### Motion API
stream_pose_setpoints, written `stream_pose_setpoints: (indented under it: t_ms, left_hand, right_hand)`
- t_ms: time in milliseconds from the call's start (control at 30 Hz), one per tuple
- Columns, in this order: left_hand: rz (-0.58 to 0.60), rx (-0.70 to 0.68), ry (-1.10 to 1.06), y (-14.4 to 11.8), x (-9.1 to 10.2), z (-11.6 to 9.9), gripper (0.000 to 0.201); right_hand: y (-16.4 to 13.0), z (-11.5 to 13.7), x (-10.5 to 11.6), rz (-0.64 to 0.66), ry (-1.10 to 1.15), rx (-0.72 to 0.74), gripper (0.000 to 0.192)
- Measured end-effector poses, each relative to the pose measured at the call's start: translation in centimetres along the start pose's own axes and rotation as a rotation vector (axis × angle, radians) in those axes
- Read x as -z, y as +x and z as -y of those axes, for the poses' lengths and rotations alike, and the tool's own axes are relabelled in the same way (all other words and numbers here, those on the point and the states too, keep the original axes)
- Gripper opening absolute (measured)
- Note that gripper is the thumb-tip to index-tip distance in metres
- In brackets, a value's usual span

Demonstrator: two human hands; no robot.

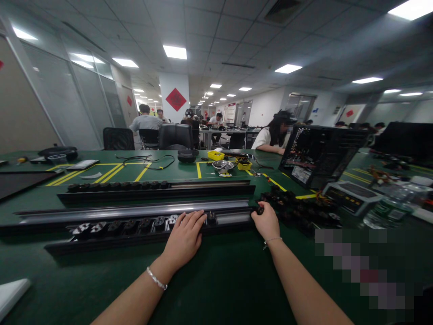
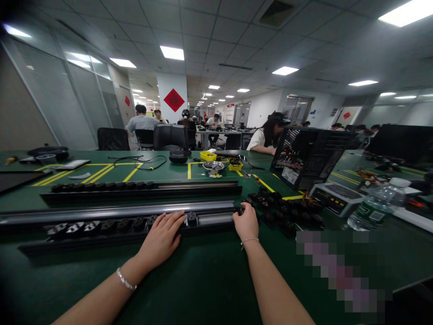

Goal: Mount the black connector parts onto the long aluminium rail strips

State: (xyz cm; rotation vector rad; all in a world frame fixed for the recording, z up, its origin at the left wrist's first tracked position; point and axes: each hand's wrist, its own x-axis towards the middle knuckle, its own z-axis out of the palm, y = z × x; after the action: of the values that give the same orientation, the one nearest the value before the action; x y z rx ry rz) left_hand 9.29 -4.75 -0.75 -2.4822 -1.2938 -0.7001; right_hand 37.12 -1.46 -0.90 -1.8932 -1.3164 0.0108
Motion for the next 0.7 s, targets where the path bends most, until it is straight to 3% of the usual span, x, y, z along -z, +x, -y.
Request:
stream_pose_setpoints:
  t_ms: [367, 700]
  left_hand:
    - [-0.011, -0.005, 0.004, 0.0, 0.0, 0.1, 0.05]
    - [-0.011, -0.004, -0.006, 0.0, 0.0, 0.0, 0.05]
  right_hand:
    - [0.2, -0.4, 0.1, -0.006, -0.031, -0.012, 0.033]
    - [2.0, -3.9, 0.5, 0.038, -0.135, -0.108, 0.032]
